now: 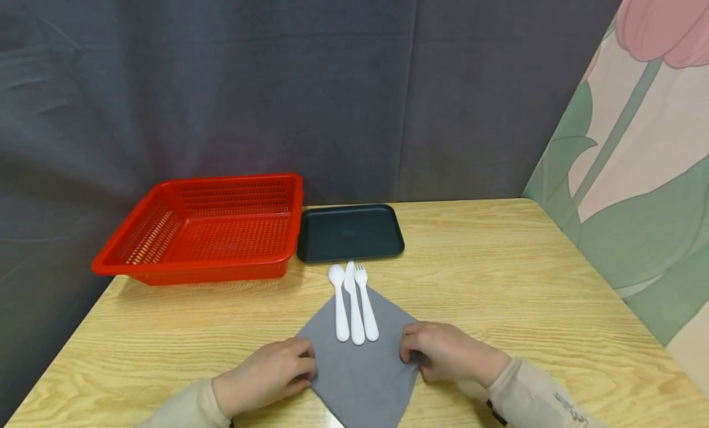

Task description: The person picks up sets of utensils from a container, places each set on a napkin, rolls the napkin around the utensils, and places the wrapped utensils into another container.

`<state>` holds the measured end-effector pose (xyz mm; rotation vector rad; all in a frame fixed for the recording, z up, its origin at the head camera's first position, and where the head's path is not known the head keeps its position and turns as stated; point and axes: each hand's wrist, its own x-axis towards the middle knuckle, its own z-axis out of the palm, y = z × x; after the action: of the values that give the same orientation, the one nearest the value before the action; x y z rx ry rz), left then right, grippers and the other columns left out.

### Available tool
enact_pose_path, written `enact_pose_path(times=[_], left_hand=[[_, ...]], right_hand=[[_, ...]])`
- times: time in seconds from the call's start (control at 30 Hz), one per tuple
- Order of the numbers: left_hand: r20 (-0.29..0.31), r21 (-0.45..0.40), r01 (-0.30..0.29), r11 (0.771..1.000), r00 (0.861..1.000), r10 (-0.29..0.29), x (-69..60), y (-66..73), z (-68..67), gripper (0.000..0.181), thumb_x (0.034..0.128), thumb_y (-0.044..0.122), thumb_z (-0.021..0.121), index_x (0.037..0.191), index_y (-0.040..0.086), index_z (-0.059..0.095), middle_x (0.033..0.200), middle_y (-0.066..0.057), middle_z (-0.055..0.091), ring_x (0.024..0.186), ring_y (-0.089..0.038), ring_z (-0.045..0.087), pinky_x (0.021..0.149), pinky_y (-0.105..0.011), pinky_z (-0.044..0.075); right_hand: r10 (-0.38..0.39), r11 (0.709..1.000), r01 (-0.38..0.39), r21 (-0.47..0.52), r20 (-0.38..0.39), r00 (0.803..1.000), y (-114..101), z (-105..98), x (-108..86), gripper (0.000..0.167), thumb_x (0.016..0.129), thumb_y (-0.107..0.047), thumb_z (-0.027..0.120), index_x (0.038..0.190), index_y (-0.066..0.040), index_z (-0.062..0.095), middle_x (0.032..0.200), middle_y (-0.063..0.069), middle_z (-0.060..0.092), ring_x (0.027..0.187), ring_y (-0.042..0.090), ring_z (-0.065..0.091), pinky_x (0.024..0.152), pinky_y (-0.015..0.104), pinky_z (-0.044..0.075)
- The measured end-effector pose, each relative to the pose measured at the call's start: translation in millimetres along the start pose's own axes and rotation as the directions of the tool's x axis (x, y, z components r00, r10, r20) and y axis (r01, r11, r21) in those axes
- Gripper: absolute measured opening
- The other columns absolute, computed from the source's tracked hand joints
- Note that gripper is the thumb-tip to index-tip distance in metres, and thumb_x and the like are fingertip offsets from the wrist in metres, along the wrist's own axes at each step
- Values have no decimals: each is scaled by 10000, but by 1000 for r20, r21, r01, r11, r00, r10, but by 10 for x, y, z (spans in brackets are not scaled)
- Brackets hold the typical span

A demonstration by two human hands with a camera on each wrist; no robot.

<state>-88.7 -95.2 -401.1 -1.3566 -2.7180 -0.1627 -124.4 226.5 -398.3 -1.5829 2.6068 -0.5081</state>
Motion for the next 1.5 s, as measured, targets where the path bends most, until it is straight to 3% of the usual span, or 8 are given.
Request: enact_pose_path(times=[0.2,0.53,1.07,1.5], left_hand=[[-10,15,9,1000,1000,-9,6,7,0,75,817,218,679,763,205,628,751,93,517,691,-31,504,581,-153,410],[21,11,55,998,998,-56,19,17,-33,91,829,207,651,791,190,570,725,96,524,668,-23,513,557,-160,416],[-5,-54,98,994,995,-98,8,15,-44,95,871,163,575,795,159,517,676,82,517,601,-47,527,519,-185,401],[-20,-71,105,992,994,-107,-15,-14,-43,114,882,158,545,817,133,455,633,82,441,521,-48,480,464,-189,347]], right_hand=[[28,999,-28,-25,15,999,-15,11,-29,455,540,81,631,893,-204,596,887,-121,527,781,-23,461,632,126,413],[128,991,-130,23,67,990,-61,-26,-64,382,623,-60,713,939,-232,584,938,-146,506,816,-36,457,661,159,445],[105,994,-106,21,40,994,-71,-28,-81,388,639,-322,814,940,-232,588,959,-147,516,843,-34,470,687,166,463],[127,992,-128,19,44,991,-50,-32,-67,341,666,-73,711,949,-234,606,953,-142,536,841,-33,480,678,192,473]])
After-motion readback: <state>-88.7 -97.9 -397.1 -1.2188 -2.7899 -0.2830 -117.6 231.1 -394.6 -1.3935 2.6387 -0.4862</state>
